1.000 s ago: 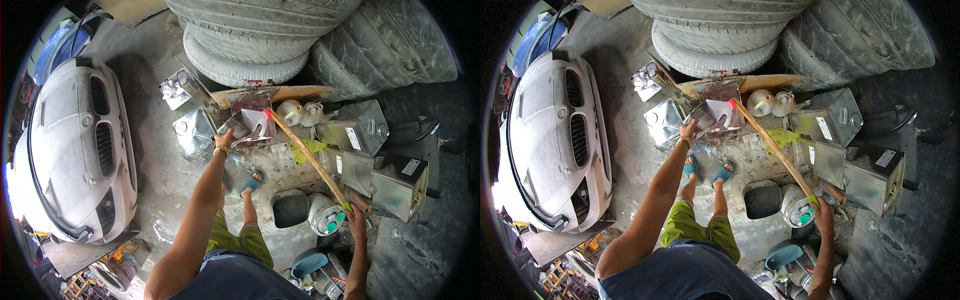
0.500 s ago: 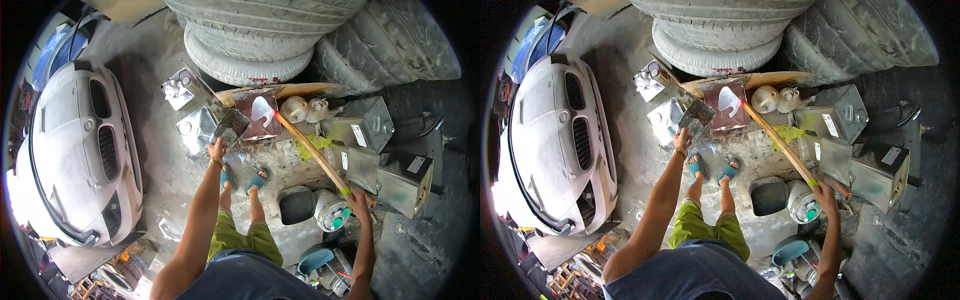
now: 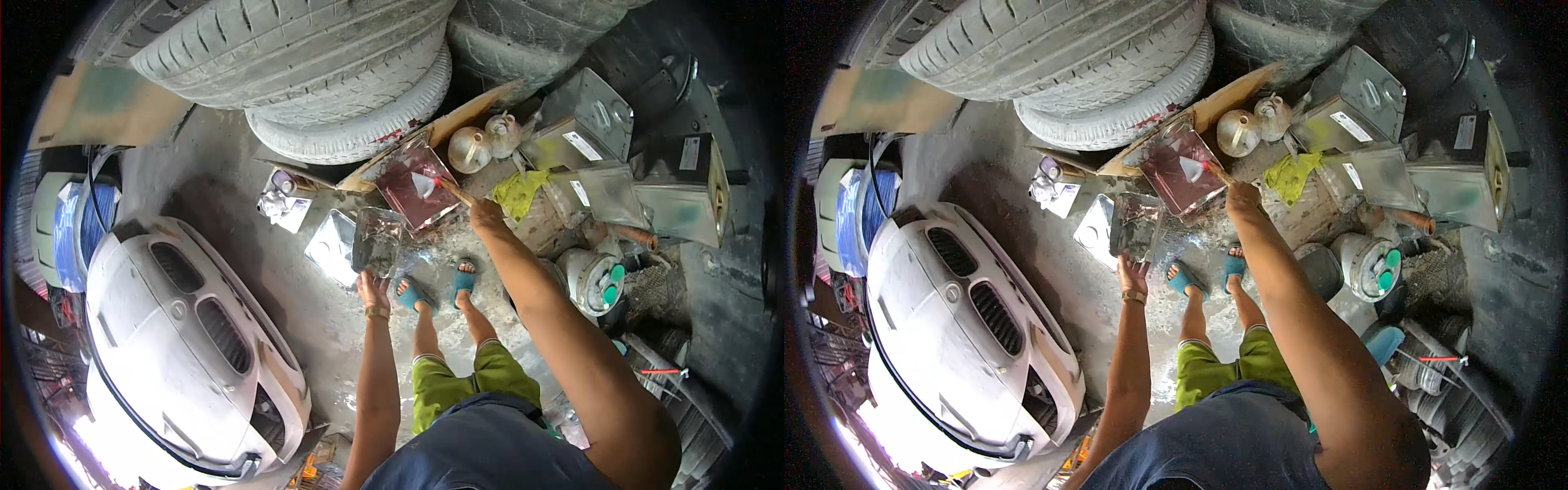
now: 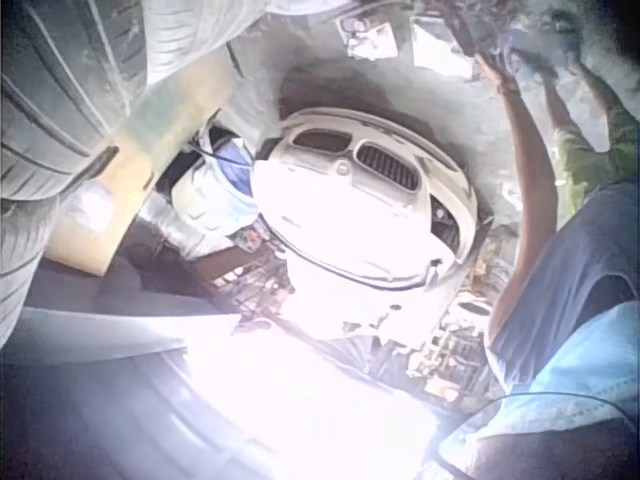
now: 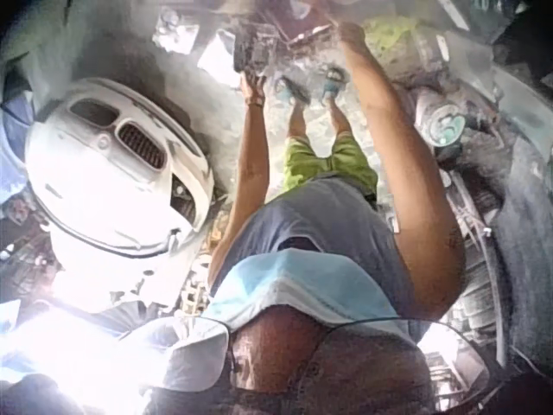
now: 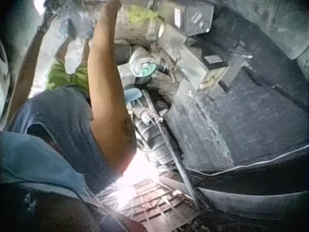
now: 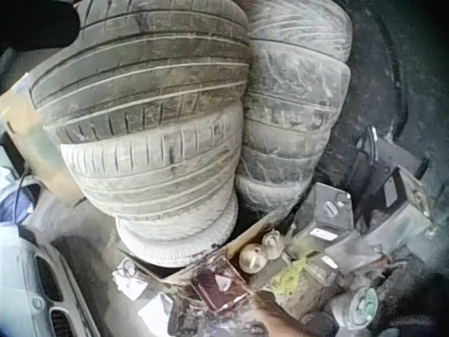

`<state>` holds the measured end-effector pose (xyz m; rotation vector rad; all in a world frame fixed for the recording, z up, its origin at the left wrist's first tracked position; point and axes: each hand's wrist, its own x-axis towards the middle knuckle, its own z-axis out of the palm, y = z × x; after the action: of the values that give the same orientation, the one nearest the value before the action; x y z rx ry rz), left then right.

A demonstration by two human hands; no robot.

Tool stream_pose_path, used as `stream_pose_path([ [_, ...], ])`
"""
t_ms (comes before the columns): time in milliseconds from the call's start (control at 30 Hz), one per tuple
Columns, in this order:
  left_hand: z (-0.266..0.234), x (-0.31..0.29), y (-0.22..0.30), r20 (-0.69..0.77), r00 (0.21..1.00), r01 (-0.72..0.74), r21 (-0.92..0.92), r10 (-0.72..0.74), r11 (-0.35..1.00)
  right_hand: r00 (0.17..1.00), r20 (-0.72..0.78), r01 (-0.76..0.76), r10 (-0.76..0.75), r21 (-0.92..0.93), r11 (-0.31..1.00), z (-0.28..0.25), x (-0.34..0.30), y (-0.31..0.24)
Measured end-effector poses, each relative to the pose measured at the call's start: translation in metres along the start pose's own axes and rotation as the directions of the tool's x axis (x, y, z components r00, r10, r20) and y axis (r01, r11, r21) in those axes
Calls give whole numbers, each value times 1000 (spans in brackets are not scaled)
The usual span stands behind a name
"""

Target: The person pours a brown liquid from a plastic bottle into a small metal container. They then use a paintbrush to apply the liquid onto a silver car bumper lying on the floor. The person repeatedly dips the brush into the container and paints the surface of the bumper.

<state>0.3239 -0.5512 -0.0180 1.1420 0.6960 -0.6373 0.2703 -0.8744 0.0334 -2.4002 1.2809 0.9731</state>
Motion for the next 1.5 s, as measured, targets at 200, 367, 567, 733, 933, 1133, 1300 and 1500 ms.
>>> stream_pose_path([
  [200,-20,-7,5,4,1000,-13,28,13,1000,996,-86,20,-9,128,992,22,1,-10],
  [367,-21,-5,2,32,999,5,45,-6,999,923,349,66,-163,273,960,17,47,42],
  [567,-31,-12,7,-48,998,-32,84,36,996,809,510,-87,-293,596,798,-8,32,120],
  [733,-18,-2,7,-92,996,-6,149,20,989,792,488,-137,-367,728,672,-7,-8,199],
  [933,-10,13,-7,-270,962,-14,123,46,992,832,386,-33,-398,752,659,-26,-70,249],
  [1133,10,38,-26,-245,969,8,174,35,985,878,241,105,-414,747,656,-89,-149,289],
  [1300,6,103,-60,-282,957,35,349,70,937,966,121,94,-227,656,748,-123,-191,310],
  [1500,63,90,-51,-142,986,-36,338,88,941,887,-289,443,-359,322,837,-111,-206,322],
])
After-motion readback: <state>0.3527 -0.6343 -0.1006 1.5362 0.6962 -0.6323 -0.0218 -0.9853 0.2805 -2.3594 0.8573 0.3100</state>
